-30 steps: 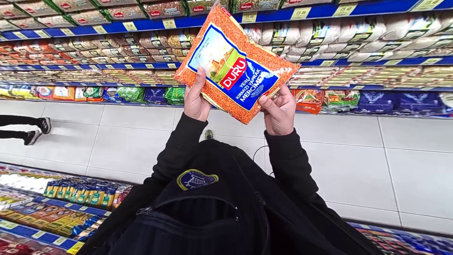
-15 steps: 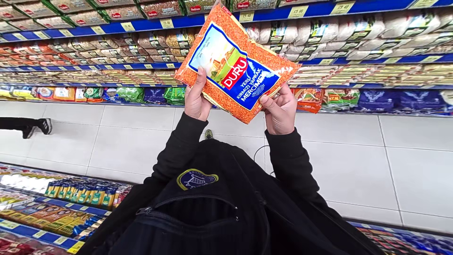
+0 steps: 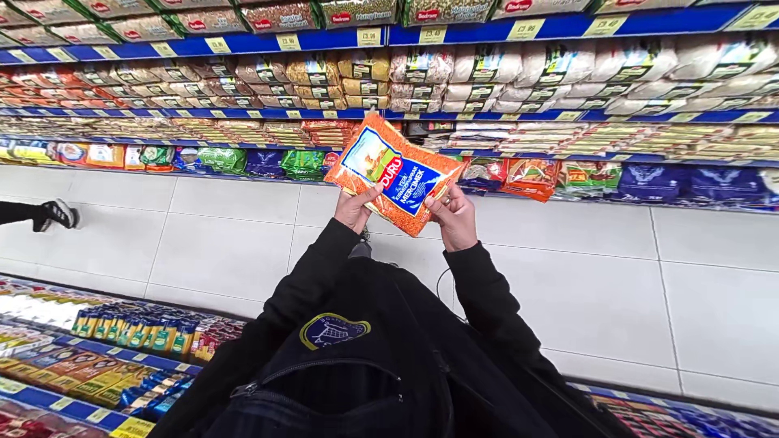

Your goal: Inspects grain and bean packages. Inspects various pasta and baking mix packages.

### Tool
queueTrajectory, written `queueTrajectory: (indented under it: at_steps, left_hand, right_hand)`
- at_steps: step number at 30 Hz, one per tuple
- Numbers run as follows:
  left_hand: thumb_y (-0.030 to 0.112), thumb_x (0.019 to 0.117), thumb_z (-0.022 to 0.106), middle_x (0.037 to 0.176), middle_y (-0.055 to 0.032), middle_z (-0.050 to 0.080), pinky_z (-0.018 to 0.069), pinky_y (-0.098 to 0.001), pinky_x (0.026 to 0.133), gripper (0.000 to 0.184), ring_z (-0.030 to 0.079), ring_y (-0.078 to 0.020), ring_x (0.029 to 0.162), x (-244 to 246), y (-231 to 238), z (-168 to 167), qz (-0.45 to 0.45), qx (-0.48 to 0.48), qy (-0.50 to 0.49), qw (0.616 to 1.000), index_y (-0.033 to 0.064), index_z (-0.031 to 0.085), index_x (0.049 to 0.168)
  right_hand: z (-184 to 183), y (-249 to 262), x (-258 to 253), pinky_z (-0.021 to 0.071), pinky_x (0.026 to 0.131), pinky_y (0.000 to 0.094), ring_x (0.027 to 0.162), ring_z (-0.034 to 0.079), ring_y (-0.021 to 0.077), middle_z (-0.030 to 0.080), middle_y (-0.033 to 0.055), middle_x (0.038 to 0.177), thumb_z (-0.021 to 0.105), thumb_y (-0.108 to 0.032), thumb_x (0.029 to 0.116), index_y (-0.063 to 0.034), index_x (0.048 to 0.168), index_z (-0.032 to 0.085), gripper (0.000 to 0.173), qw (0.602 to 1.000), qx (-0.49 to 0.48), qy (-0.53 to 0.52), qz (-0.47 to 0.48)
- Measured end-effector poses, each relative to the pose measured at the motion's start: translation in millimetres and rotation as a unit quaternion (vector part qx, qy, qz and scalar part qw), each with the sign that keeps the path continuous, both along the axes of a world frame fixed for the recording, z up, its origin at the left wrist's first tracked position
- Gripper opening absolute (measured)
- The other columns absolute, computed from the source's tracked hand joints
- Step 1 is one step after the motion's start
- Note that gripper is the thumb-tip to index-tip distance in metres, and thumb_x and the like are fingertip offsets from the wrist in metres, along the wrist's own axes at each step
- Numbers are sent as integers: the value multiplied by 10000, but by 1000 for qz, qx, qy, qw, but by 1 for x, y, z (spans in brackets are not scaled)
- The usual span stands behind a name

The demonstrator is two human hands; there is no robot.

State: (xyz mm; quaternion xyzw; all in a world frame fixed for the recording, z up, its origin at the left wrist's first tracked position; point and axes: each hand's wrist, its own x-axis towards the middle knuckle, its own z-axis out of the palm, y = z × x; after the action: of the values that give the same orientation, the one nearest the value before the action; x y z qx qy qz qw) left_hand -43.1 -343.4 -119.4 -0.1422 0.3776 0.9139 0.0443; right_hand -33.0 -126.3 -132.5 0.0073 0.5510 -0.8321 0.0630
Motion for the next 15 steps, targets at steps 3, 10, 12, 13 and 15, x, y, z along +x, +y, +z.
queueTrajectory:
  at_steps: [3, 10, 12, 13, 15]
  left_hand:
    - [-140, 889, 655, 1151, -230, 662, 611, -499, 866, 603, 715, -331, 984, -13, -11, -46, 37, -16, -96, 995, -8, 366, 1402]
    - [-122, 897, 656, 1176, -226, 655, 602, -500, 858, 587, 703, -323, 990, -77, -34, -144, 58, 9, -185, 981, -3, 393, 1407]
    - [-126, 887, 665, 1165, -230, 663, 607, -493, 848, 584, 707, -320, 980, -109, -38, -172, 62, 28, -197, 978, -11, 410, 1400]
    - [-123, 894, 660, 1171, -226, 658, 606, -484, 849, 588, 705, -313, 984, -123, -38, -186, 62, 35, -205, 976, -5, 401, 1409]
    - [-120, 900, 654, 1196, -224, 644, 602, -477, 851, 602, 697, -308, 995, -159, -39, -211, 74, 46, -221, 971, 3, 389, 1426]
  right_hand:
    - [-37, -13, -13, 656, 720, 396, 899, 753, 272, 722, 175, 1106, 714, -131, 929, 41, 1385, 467, 546, 996, 4, -79, 30]
    - [-111, -30, -65, 639, 820, 485, 1025, 726, 326, 691, 193, 1202, 680, -204, 949, -29, 1495, 398, 639, 966, 46, -235, 97]
    - [-123, -25, -77, 628, 857, 483, 1100, 704, 341, 658, 208, 1293, 676, -258, 946, -61, 1562, 326, 735, 961, 67, -255, 87]
    - [-127, -20, -77, 624, 866, 483, 1118, 697, 347, 646, 211, 1320, 653, -269, 965, -69, 1574, 310, 727, 958, 72, -266, 76]
    - [-135, -10, -82, 621, 872, 489, 1124, 694, 356, 642, 218, 1328, 598, -269, 1005, -70, 1571, 307, 667, 953, 77, -290, 42]
